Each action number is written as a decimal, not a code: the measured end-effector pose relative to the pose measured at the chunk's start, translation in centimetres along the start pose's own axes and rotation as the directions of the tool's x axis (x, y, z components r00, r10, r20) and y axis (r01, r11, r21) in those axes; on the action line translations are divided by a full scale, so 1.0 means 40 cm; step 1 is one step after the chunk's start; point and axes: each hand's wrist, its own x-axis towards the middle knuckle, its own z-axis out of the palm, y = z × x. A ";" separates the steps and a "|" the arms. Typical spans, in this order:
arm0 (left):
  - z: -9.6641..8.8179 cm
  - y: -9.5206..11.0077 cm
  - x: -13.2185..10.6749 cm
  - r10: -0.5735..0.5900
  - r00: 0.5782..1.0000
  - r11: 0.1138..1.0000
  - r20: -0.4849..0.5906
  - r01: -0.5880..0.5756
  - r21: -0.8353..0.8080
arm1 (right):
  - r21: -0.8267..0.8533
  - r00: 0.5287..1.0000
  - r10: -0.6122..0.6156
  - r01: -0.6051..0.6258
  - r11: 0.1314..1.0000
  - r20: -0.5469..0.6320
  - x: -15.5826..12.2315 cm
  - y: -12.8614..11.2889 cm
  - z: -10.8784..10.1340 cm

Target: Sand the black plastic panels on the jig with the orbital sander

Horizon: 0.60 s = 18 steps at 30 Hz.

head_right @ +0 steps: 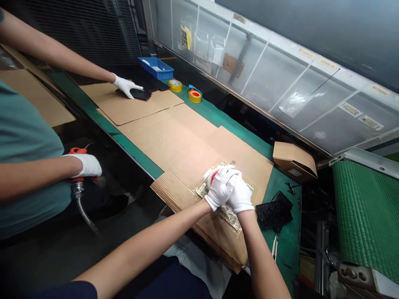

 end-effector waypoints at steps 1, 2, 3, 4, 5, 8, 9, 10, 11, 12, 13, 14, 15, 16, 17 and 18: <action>0.016 -0.006 0.029 0.020 0.999 1.000 0.044 -0.020 -0.012 | 0.003 0.997 0.069 -0.070 0.998 0.023 0.014 0.012 -0.014; 0.033 -0.008 0.047 0.044 0.996 0.999 0.081 -0.042 -0.026 | 0.008 0.989 0.138 -0.138 0.990 0.048 0.016 0.025 -0.026; 0.047 -0.005 0.052 0.069 0.991 0.997 0.111 -0.065 -0.041 | 0.015 0.978 0.199 -0.201 0.980 0.066 0.006 0.037 -0.034; 0.059 0.002 0.044 0.093 0.987 0.995 0.133 -0.086 -0.055 | 0.023 0.965 0.250 -0.252 0.967 0.076 -0.015 0.047 -0.037; 0.067 0.012 0.024 0.111 0.983 0.993 0.146 -0.102 -0.067 | 0.029 0.953 0.291 -0.294 0.955 0.083 -0.046 0.053 -0.036; 0.057 0.051 -0.084 0.103 0.986 0.993 0.135 -0.094 -0.069 | 0.020 0.930 0.353 -0.356 0.934 0.104 -0.156 0.039 -0.019; 0.043 0.060 -0.123 0.083 0.991 0.996 0.109 -0.077 -0.055 | 0.023 0.937 0.328 -0.332 0.943 0.118 -0.185 0.025 -0.011; 0.027 0.065 -0.155 0.061 0.996 0.998 0.071 -0.058 -0.037 | 0.037 0.952 0.275 -0.282 0.959 0.134 -0.203 0.007 -0.004; 0.009 0.066 -0.177 0.043 0.999 0.999 0.027 -0.043 -0.019 | 0.062 0.968 0.206 -0.216 0.974 0.143 -0.209 -0.012 0.001; -0.008 0.061 -0.186 0.031 0.999 1.000 -0.017 -0.031 0.001 | 0.088 0.981 0.138 -0.151 0.985 0.137 -0.201 -0.031 0.004; -0.022 0.052 -0.181 0.027 0.998 0.999 -0.052 -0.026 0.022 | 0.108 0.990 0.078 -0.091 0.990 0.117 -0.181 -0.045 0.003; -0.032 0.040 -0.162 0.033 0.997 0.999 -0.069 -0.030 0.040 | 0.116 0.995 0.041 -0.051 0.992 0.090 -0.152 -0.054 -0.001; -0.036 0.027 -0.131 0.046 0.997 0.998 -0.065 -0.042 0.055 | 0.116 0.997 0.033 -0.041 0.992 0.067 -0.117 -0.056 -0.007; -0.033 0.015 -0.092 0.061 0.997 0.996 -0.040 -0.058 0.068 | 0.114 0.997 0.055 -0.060 0.992 0.053 -0.081 -0.052 -0.016; -0.024 0.005 -0.051 0.078 0.997 0.994 -0.001 -0.077 0.075 | 0.113 0.994 0.096 -0.102 0.988 0.053 -0.049 -0.041 -0.025; -0.010 -0.001 -0.012 0.097 0.994 0.992 0.049 -0.101 0.078 | 0.110 0.987 0.147 -0.154 0.982 0.064 -0.025 -0.025 -0.034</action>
